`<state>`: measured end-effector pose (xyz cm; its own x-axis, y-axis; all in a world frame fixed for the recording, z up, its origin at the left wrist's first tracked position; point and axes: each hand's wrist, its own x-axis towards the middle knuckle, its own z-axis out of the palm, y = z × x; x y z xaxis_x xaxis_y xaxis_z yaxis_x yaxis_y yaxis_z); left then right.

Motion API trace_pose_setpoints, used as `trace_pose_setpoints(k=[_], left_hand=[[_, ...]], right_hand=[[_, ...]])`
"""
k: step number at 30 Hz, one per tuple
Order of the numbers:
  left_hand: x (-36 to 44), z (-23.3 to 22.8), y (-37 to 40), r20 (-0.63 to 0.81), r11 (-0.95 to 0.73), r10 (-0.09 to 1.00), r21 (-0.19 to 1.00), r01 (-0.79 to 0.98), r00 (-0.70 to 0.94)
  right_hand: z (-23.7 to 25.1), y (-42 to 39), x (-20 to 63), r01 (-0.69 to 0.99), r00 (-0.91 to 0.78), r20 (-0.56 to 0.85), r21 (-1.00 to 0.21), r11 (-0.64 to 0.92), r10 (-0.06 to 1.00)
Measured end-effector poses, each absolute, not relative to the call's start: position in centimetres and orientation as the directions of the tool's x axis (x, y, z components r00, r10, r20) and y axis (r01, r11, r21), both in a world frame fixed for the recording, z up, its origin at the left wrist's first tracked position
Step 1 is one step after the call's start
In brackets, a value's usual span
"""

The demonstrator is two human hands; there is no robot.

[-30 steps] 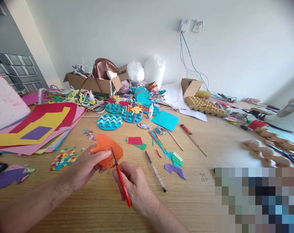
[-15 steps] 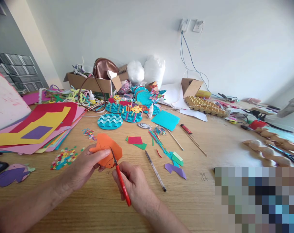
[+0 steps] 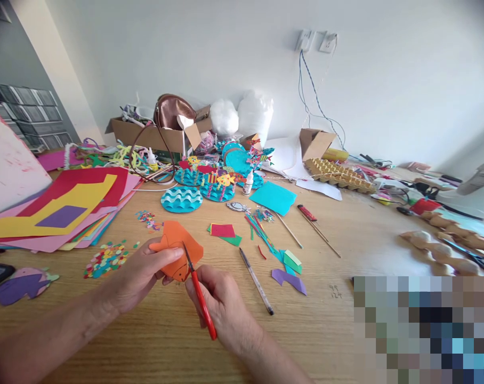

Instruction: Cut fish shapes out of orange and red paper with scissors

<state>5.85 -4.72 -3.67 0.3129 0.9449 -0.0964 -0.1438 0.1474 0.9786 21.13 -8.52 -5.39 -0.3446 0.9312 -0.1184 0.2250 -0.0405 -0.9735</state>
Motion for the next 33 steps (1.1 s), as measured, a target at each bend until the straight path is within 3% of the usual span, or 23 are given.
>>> trace_pose_setpoints(k=[26, 33], left_hand=[[5.04, -3.62, -4.54, -0.122, 0.173, 0.924, 0.978, -0.112, 0.362], [5.29, -3.02, -4.87, -0.115, 0.146, 0.929, 0.987, -0.063, 0.352]], right_hand=[[-5.43, -8.72, 21.15, 0.218, -0.374, -0.154, -0.973, -0.074, 0.914], [-5.56, -8.66, 21.26, 0.197, -0.400, -0.093, -0.980, -0.014, 0.912]])
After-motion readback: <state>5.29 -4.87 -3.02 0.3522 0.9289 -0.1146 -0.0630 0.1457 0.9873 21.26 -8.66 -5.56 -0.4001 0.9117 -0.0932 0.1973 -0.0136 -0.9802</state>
